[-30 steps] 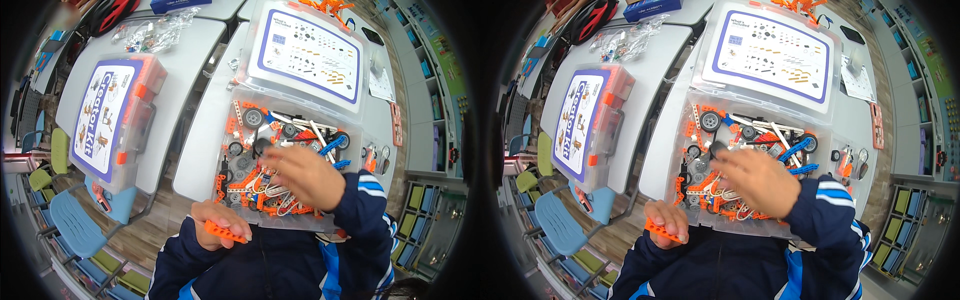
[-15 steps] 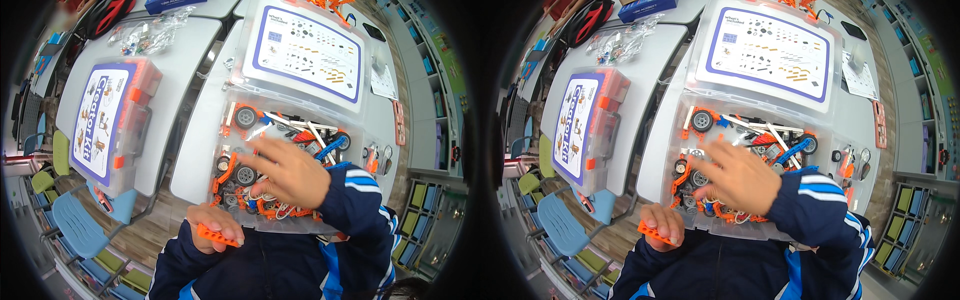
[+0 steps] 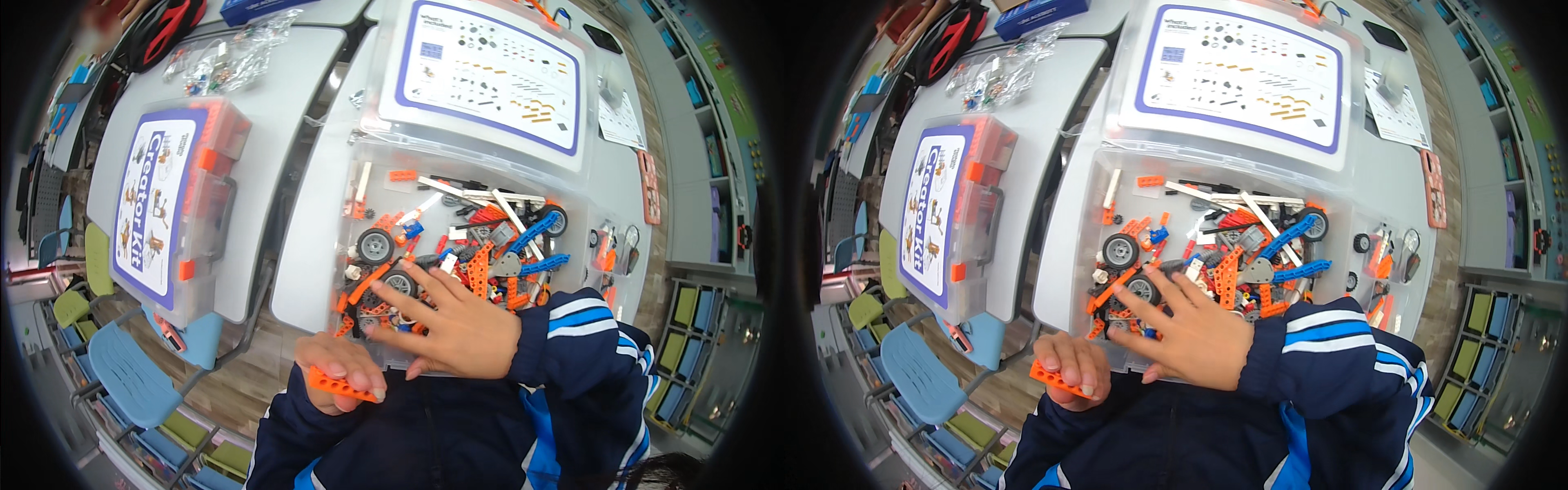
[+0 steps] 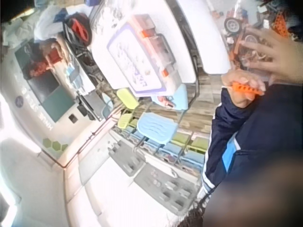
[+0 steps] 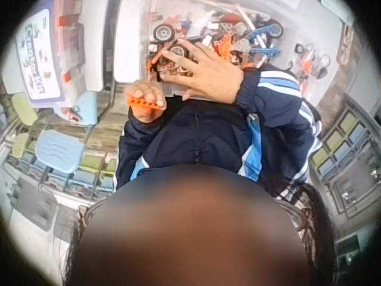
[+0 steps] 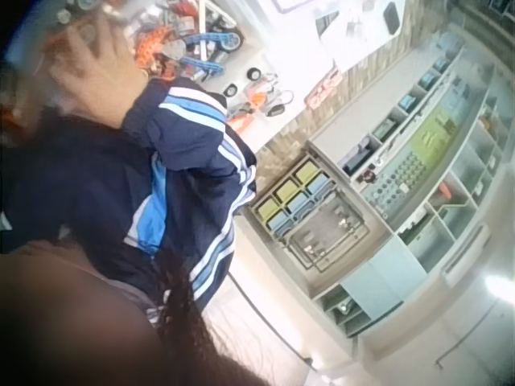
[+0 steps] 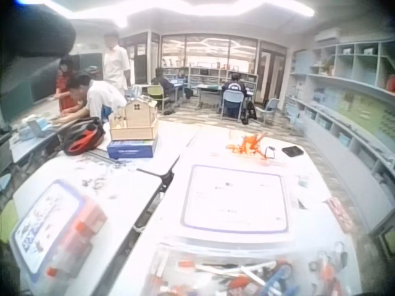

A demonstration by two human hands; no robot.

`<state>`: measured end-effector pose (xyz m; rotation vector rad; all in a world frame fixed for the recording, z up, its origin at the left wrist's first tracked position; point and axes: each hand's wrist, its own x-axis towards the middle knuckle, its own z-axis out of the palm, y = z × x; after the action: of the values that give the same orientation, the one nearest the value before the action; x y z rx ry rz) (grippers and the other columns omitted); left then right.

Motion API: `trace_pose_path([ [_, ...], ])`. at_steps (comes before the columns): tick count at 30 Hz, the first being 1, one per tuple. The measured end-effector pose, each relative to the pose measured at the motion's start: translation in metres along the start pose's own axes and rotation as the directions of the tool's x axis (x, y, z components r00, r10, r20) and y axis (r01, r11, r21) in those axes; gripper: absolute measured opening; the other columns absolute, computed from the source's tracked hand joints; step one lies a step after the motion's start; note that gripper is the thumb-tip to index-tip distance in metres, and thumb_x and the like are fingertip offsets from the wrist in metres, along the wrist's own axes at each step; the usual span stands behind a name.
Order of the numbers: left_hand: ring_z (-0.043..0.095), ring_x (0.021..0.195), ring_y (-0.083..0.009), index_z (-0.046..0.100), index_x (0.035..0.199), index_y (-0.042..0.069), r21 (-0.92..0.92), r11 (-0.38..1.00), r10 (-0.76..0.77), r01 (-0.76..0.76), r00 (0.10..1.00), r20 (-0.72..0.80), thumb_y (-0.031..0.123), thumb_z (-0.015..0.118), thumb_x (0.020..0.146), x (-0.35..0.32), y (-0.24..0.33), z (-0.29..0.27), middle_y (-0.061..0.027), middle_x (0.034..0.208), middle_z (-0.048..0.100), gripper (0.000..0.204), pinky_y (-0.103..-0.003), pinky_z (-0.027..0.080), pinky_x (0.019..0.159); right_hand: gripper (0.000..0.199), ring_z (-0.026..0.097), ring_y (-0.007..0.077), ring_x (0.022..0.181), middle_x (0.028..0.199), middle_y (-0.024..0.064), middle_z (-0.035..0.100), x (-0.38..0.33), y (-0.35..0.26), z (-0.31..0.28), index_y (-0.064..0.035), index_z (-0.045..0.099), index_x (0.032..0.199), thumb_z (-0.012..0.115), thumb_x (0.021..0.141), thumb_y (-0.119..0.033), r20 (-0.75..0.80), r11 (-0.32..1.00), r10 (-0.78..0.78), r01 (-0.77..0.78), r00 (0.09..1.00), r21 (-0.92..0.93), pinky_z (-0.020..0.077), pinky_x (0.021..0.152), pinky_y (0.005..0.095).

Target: The person sorts through a clear plastic bin of construction kit parts and repeatedly picks up orange beams, connecting them by hand. They also handle wheels, gears, and other small components, placing some back into the bin while assembling small structures on the table.

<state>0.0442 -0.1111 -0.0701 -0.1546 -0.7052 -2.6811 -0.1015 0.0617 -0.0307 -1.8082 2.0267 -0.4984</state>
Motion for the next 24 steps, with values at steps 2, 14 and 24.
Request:
trace_pose_path([
  [2,0.078,0.075,-0.0339,0.070,0.113,0.007,-0.033,0.999,0.028,-0.027,0.999,0.017,0.013,0.087,0.087,0.000,-0.001,-0.001,-0.0142,0.098,0.079,0.032,-0.042,0.066,0.062,0.067,0.029,0.0520,0.152,0.169,0.0113,0.033,-0.007,-0.004,0.003,-0.0272,0.058,0.147,0.064,0.091,-0.063,0.013,0.999,-0.033,0.033,0.999,-0.016,0.0376,0.115,0.0624],
  [14,0.074,0.079,-0.0145,0.063,0.116,0.010,0.068,0.994,0.088,-0.091,0.995,0.041,0.015,0.085,0.090,0.000,-0.007,0.003,-0.0046,0.100,0.072,0.035,-0.021,0.061,0.051,0.062,0.032,0.0433,0.151,0.166,0.0068,0.039,-0.033,0.027,-0.019,-0.0224,0.068,0.137,0.069,0.088,-0.061,-0.106,0.963,0.153,-0.173,0.982,-0.208,0.0344,0.114,0.0663],
  [24,0.076,0.076,-0.0255,0.063,0.115,0.008,0.011,0.989,0.151,-0.150,0.988,-0.039,0.017,0.085,0.090,-0.008,-0.010,-0.003,-0.0097,0.099,0.076,0.035,-0.034,0.065,0.055,0.048,0.039,0.0431,0.147,0.162,0.0165,0.042,-0.086,0.044,-0.053,-0.0145,0.069,0.133,0.075,0.091,-0.037,-0.188,0.815,0.453,-0.490,0.872,-0.311,0.0312,0.118,0.0641],
])
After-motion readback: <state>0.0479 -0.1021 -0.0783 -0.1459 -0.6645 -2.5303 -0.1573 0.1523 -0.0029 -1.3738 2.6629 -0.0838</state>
